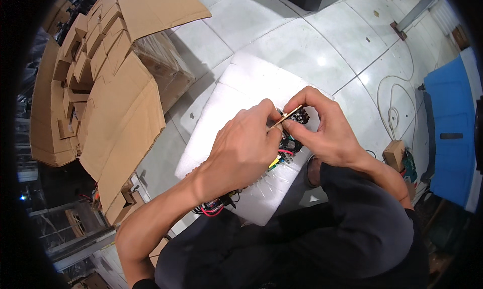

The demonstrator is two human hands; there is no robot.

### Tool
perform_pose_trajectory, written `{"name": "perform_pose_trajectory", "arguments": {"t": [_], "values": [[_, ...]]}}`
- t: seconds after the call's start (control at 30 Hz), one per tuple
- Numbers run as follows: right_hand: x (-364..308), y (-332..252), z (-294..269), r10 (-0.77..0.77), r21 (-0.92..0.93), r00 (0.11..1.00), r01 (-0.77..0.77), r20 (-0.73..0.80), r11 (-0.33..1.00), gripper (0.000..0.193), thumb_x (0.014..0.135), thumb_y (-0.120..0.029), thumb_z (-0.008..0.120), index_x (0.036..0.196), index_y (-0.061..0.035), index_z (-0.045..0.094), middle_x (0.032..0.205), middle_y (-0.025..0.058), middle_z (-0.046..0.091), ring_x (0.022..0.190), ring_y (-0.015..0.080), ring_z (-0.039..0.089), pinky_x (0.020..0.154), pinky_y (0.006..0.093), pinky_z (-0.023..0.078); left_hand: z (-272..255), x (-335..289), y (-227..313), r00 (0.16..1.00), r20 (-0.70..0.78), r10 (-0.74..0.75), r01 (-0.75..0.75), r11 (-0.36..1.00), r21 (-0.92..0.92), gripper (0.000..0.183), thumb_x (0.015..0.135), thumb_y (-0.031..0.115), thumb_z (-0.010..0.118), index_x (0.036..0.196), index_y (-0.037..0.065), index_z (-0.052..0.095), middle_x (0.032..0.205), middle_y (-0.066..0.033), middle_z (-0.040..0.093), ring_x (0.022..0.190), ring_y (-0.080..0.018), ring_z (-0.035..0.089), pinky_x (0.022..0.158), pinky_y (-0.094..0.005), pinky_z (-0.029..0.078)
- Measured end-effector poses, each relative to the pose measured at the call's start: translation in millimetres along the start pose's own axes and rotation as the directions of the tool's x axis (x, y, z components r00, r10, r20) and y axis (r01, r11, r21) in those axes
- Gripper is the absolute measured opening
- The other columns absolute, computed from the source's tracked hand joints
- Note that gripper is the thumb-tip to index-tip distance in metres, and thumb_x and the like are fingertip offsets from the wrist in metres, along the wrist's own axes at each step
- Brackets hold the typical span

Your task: The person unpacks a circuit board from a cardboard box and places it on a foam pad. They then use a green heat gun to apply heat to specific components on the board while holding it steady with their other hand. The person continues to manipulate the board and apply heat to different areas.

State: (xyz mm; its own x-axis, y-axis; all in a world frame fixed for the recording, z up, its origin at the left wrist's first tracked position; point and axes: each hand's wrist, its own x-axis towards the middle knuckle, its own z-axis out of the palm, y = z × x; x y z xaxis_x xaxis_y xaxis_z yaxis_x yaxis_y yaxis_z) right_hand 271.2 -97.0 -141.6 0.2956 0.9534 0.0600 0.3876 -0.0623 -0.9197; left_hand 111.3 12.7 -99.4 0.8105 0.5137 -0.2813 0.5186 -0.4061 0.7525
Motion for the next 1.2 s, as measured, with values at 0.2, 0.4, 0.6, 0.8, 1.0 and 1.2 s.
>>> {"name": "perform_pose_trajectory", "arguments": {"t": [0.2,0.4,0.6,0.8,1.0,1.2], "values": [[-0.5,-3.0,1.7,-0.018,-0.068,1.000,0.017,-0.020,0.998,0.022,0.083,-0.012,0.069,0.100,-0.0011,0.061,0.096,0.0153,0.060,0.093,0.0271,0.058,0.082,0.0370,0.046,-2.1,1.2,14.3,0.988,0.021,-0.156,0.154,0.985,0.074,0.027,0.093,0.017,0.053,0.110,-0.003,0.060,0.077,-0.0246,0.064,0.079,-0.0428,0.063,0.076,-0.0501,0.046],[-0.7,-2.9,3.3,-0.032,-0.058,0.998,0.029,-0.051,0.998,0.020,0.084,-0.007,0.069,0.100,0.0006,0.061,0.093,0.0115,0.061,0.092,0.0208,0.059,0.085,0.0331,0.047,-0.9,-1.1,-1.0,0.993,-0.005,-0.118,0.118,0.992,-0.033,0.031,0.092,0.020,0.059,0.114,-0.002,0.063,0.078,-0.0245,0.067,0.074,-0.0390,0.066,0.071,-0.0453,0.049],[-2.6,-2.1,2.7,-0.014,-0.045,0.999,0.012,-0.032,0.999,0.022,0.085,-0.012,0.069,0.103,-0.0009,0.061,0.096,0.0134,0.061,0.093,0.0244,0.059,0.084,0.0359,0.047,1.0,-8.4,1.3,0.999,-0.024,0.026,-0.025,0.999,0.031,0.034,0.091,0.018,0.063,0.118,-0.002,0.065,0.087,-0.0234,0.070,0.076,-0.0323,0.068,0.071,-0.0392,0.052],[-2.7,14.2,-1.6,-0.126,0.003,0.991,0.126,0.037,0.992,0.026,0.088,-0.021,0.068,0.108,-0.0055,0.060,0.101,0.0136,0.059,0.096,0.0293,0.058,0.084,0.0394,0.047,5.0,-9.7,-6.0,0.985,-0.071,0.158,-0.151,0.983,0.100,0.039,0.087,0.021,0.068,0.118,-0.002,0.064,0.091,-0.0251,0.069,0.083,-0.0401,0.067,0.076,-0.0437,0.051],[-2.2,11.6,-3.7,-0.159,-0.074,0.986,0.161,0.041,0.984,0.029,0.087,-0.022,0.070,0.109,-0.0058,0.059,0.099,0.0123,0.059,0.095,0.0278,0.058,0.083,0.0384,0.047,-0.8,-10.4,-1.0,0.986,0.015,0.166,-0.166,0.976,0.137,0.041,0.085,0.024,0.071,0.114,-0.002,0.062,0.089,-0.0227,0.067,0.086,-0.0395,0.064,0.076,-0.0469,0.050],[-0.3,0.0,-5.2,-0.122,-0.147,0.992,0.125,0.029,0.981,0.030,0.082,-0.019,0.073,0.103,-0.0021,0.059,0.094,0.0154,0.060,0.088,0.0299,0.060,0.078,0.0399,0.048,0.7,-11.9,-0.4,0.980,0.003,0.200,-0.197,0.961,0.193,0.035,0.087,0.021,0.067,0.113,-0.002,0.061,0.088,-0.0236,0.066,0.086,-0.0407,0.064,0.076,-0.0486,0.050]]}}
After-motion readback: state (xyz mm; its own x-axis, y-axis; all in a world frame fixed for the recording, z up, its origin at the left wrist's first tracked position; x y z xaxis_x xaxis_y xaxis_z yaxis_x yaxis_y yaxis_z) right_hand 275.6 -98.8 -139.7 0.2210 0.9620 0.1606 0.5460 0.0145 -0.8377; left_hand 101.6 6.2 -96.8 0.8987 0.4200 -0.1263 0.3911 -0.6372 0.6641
